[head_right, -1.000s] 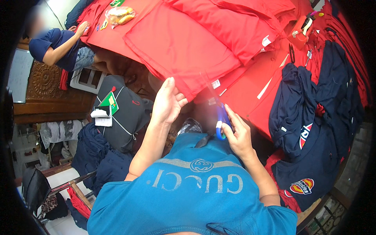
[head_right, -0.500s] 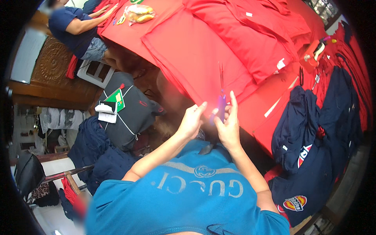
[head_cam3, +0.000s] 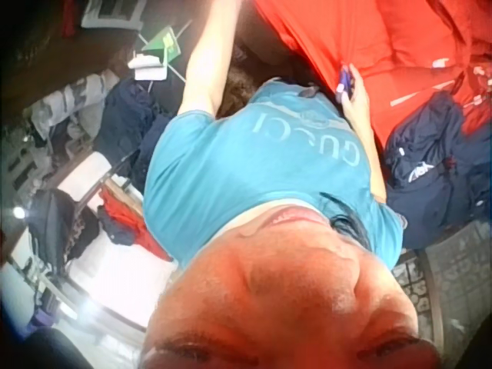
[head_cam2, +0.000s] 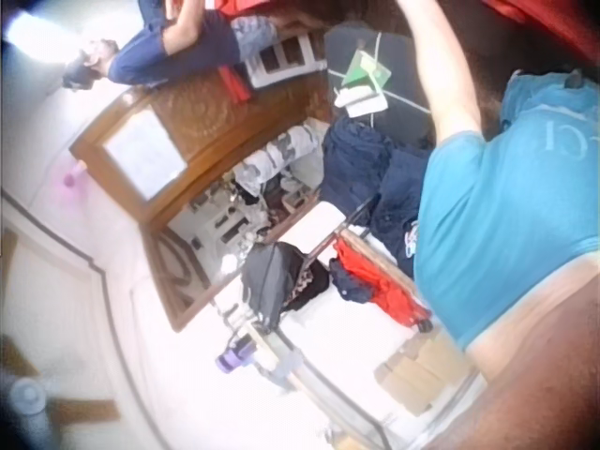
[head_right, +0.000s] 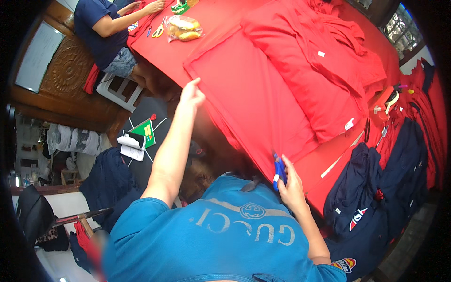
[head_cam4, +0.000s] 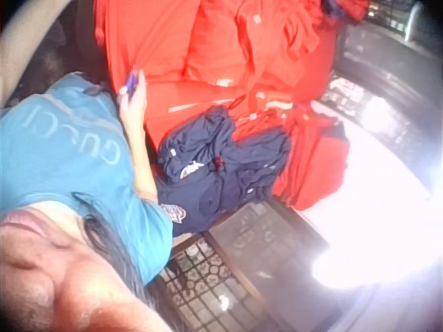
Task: The person uses blue-handled scissors to cut tags off a stack of red shirts laid out on a table. They repeatedly pick up a shirt, snip the tag, and place the shirt back on the pile. A second person is visible in the background working on similar items.
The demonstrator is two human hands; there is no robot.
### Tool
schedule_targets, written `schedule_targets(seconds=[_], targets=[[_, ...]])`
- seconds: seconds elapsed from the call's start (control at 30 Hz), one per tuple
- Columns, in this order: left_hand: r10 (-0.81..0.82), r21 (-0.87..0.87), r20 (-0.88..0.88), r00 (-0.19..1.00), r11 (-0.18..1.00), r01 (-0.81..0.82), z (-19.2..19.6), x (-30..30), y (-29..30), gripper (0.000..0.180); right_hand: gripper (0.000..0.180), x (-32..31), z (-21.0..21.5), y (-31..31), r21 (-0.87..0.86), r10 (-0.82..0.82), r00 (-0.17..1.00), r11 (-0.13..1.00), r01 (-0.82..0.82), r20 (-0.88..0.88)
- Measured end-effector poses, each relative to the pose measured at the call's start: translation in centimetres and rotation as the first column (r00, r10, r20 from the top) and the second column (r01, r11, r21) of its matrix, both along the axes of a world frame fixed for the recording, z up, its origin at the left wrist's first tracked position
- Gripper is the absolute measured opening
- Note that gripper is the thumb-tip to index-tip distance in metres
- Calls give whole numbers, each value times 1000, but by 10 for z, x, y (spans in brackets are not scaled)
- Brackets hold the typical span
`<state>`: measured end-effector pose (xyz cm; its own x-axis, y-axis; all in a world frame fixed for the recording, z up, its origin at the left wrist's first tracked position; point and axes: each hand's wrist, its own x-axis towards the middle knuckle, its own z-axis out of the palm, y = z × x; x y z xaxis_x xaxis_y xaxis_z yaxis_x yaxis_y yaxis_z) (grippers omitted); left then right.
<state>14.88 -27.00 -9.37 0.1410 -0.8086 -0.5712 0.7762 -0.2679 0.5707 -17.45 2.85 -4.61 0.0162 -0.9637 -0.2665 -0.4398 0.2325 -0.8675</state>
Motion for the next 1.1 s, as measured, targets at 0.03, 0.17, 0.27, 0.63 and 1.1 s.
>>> schedule_targets(seconds=[0.03, 0.17, 0.27, 0.63, 1.1], targets=[[75, -88, -55, 996, 993, -80, -28, 53, -20, 31, 59, 3, -1, -11, 18, 98, 995, 995, -98, 4], [-103, -76, 122, 987, 991, 113, -17, 53, -47, 32, 51, -11, 43, -54, -45, 122, 957, 989, -139, -262], [-189, -6, 375, 908, 979, 206, -18, 69, -61, 35, 55, 12, 76, -104, -43, 44, 998, 998, -47, -53], [-270, -195, 260, 927, 926, 325, 27, 66, -36, 34, 57, 140, 12, -243, -267, 341, 929, 890, -369, -144], [-121, -336, 209, 970, 923, 188, 56, 34, -27, 27, 57, 160, 7, -280, -358, 360, 925, 853, -379, -121]])
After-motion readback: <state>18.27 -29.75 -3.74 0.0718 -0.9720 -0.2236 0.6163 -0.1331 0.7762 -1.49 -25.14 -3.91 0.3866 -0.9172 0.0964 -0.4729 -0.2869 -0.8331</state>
